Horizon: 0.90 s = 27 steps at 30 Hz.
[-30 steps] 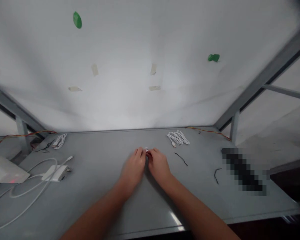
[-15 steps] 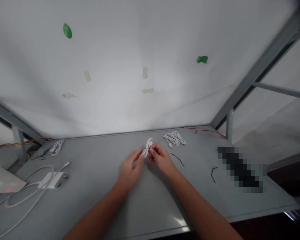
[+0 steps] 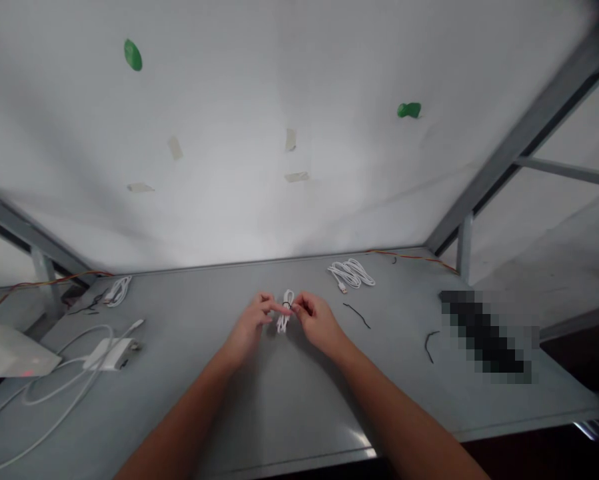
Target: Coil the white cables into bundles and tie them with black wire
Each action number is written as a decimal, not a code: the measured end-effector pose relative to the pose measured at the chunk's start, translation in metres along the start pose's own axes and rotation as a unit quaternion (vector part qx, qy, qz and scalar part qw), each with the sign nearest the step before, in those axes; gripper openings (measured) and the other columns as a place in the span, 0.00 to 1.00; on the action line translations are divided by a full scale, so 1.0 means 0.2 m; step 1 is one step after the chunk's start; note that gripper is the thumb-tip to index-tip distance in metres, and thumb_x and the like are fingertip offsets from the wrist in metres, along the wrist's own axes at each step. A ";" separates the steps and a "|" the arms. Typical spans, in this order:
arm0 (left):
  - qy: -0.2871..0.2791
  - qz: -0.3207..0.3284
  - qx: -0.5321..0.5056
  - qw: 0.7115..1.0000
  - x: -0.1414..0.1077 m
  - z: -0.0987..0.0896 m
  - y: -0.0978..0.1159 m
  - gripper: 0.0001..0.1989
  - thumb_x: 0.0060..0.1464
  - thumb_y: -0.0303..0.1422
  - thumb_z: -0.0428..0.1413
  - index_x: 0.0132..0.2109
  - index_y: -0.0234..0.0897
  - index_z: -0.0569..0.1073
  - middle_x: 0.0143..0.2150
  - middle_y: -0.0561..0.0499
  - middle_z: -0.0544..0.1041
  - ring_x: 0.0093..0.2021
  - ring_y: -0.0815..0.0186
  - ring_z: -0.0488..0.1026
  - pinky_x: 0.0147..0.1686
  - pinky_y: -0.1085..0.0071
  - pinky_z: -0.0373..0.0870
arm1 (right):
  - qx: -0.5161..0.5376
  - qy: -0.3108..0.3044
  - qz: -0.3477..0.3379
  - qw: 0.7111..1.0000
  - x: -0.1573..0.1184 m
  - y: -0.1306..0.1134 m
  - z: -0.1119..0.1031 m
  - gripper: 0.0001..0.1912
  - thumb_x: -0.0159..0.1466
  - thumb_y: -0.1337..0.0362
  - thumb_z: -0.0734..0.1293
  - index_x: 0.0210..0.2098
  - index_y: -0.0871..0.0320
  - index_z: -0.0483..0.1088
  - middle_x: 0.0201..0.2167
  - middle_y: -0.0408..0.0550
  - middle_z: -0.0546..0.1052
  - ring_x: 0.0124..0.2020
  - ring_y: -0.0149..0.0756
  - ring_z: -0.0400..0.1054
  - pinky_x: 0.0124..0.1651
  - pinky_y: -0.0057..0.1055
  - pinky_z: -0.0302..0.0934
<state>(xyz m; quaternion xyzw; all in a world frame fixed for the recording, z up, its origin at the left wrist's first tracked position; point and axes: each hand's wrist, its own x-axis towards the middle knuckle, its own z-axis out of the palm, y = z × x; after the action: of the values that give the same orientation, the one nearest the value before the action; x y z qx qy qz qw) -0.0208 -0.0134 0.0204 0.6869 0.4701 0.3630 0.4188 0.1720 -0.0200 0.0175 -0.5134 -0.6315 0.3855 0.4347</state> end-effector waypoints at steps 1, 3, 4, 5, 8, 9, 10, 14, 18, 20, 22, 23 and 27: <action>-0.023 -0.008 -0.035 0.999 0.00 0.01 0.01 0.24 0.68 0.41 0.46 0.32 0.39 0.83 0.42 0.44 0.77 0.46 0.58 0.74 0.51 0.60 0.73 | 0.012 0.006 -0.004 1.000 0.00 0.00 0.00 0.09 0.65 0.61 0.62 0.28 0.53 0.63 0.21 0.38 0.63 0.25 0.34 0.56 0.30 0.29 0.50; -0.065 -0.048 -0.116 0.990 -0.01 0.03 0.03 0.30 0.69 0.47 0.45 0.24 0.39 0.77 0.31 0.46 0.75 0.35 0.61 0.71 0.42 0.63 0.72 | 0.010 0.011 -0.030 0.999 -0.01 -0.02 -0.01 0.09 0.66 0.61 0.61 0.29 0.53 0.63 0.22 0.39 0.64 0.25 0.34 0.57 0.30 0.29 0.51; -0.080 -0.083 -0.144 0.983 -0.01 0.04 0.04 0.32 0.68 0.52 0.46 0.22 0.39 0.74 0.26 0.48 0.72 0.30 0.63 0.68 0.36 0.66 0.69 | -0.002 0.008 -0.049 0.999 -0.02 -0.04 -0.02 0.08 0.66 0.61 0.61 0.30 0.53 0.63 0.22 0.39 0.65 0.26 0.34 0.58 0.31 0.30 0.52; -0.090 -0.122 -0.171 0.974 -0.01 0.05 0.05 0.32 0.67 0.55 0.48 0.22 0.39 0.72 0.23 0.50 0.70 0.26 0.66 0.63 0.30 0.68 0.65 | -0.020 0.000 -0.070 0.997 -0.03 -0.05 -0.02 0.08 0.67 0.62 0.61 0.30 0.53 0.64 0.23 0.40 0.67 0.27 0.34 0.59 0.32 0.30 0.53; -0.114 -0.228 -0.274 0.928 -0.01 0.05 0.07 0.34 0.64 0.64 0.46 0.31 0.38 0.74 0.18 0.56 0.65 0.17 0.71 0.53 0.20 0.73 0.51 | -0.075 -0.041 -0.124 0.988 -0.05 -0.09 -0.04 0.08 0.68 0.66 0.60 0.31 0.54 0.65 0.25 0.41 0.70 0.28 0.34 0.62 0.34 0.29 0.54; -0.118 -0.250 -0.305 0.911 -0.01 0.04 0.08 0.35 0.63 0.66 0.44 0.35 0.38 0.75 0.18 0.56 0.66 0.16 0.72 0.53 0.19 0.74 0.50 | -0.093 -0.056 -0.140 0.984 -0.05 -0.10 -0.05 0.08 0.68 0.68 0.59 0.32 0.54 0.65 0.26 0.42 0.72 0.28 0.34 0.63 0.34 0.29 0.54; -0.119 -0.267 -0.330 0.897 -0.01 0.04 0.08 0.36 0.63 0.66 0.43 0.38 0.38 0.75 0.19 0.56 0.68 0.16 0.72 0.55 0.19 0.75 0.52 | -0.114 -0.071 -0.155 0.979 -0.05 -0.10 -0.06 0.08 0.68 0.69 0.59 0.32 0.54 0.65 0.27 0.42 0.73 0.28 0.34 0.63 0.34 0.29 0.54; -0.112 -0.277 -0.372 0.879 0.01 0.02 0.08 0.32 0.63 0.62 0.51 0.38 0.36 0.78 0.29 0.46 0.79 0.28 0.67 0.75 0.31 0.72 0.71 | -0.239 -0.111 -0.187 0.946 -0.02 -0.14 -0.08 0.08 0.64 0.73 0.62 0.33 0.54 0.67 0.30 0.45 0.76 0.30 0.36 0.65 0.35 0.30 0.52; -0.021 -0.197 -0.340 0.919 0.01 0.04 0.07 0.31 0.59 0.61 0.56 0.41 0.34 0.82 0.42 0.39 0.84 0.44 0.56 0.81 0.49 0.61 0.77 | -0.317 -0.103 -0.124 0.935 0.04 -0.13 -0.06 0.07 0.60 0.75 0.65 0.33 0.56 0.69 0.30 0.48 0.76 0.30 0.37 0.65 0.34 0.32 0.49; 0.021 -0.156 -0.273 0.949 0.02 0.06 0.04 0.28 0.55 0.58 0.62 0.41 0.35 0.83 0.42 0.41 0.85 0.46 0.55 0.81 0.52 0.60 0.76 | -0.260 -0.083 -0.063 0.960 0.07 -0.09 -0.02 0.07 0.62 0.74 0.63 0.31 0.56 0.68 0.29 0.47 0.76 0.29 0.36 0.64 0.33 0.32 0.48; 0.042 -0.136 -0.197 0.970 0.03 0.06 0.02 0.23 0.51 0.52 0.67 0.40 0.36 0.83 0.40 0.43 0.85 0.43 0.56 0.81 0.49 0.61 0.76 | -0.177 -0.078 -0.010 0.981 0.11 -0.04 0.02 0.09 0.64 0.73 0.62 0.28 0.56 0.65 0.26 0.44 0.73 0.28 0.34 0.63 0.33 0.30 0.49; 0.051 -0.134 -0.172 0.975 0.03 0.06 0.00 0.21 0.50 0.50 0.69 0.40 0.36 0.83 0.38 0.44 0.85 0.41 0.57 0.81 0.47 0.62 0.76 | -0.144 -0.081 0.008 0.986 0.13 -0.01 0.04 0.10 0.64 0.72 0.62 0.26 0.56 0.64 0.24 0.42 0.71 0.28 0.33 0.62 0.32 0.29 0.50; 0.092 -0.146 -0.161 0.972 0.05 0.03 -0.03 0.22 0.47 0.43 0.72 0.45 0.37 0.78 0.37 0.47 0.84 0.38 0.59 0.81 0.42 0.64 0.75 | -0.060 -0.071 0.014 0.996 0.16 0.06 0.09 0.09 0.64 0.67 0.63 0.26 0.56 0.65 0.23 0.39 0.69 0.27 0.32 0.61 0.32 0.27 0.53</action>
<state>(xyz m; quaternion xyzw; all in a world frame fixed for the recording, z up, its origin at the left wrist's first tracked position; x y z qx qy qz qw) -0.0147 -0.0038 0.0127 0.4983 0.5372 0.4305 0.5270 0.1554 0.0130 0.0052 -0.5187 -0.6756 0.3886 0.3514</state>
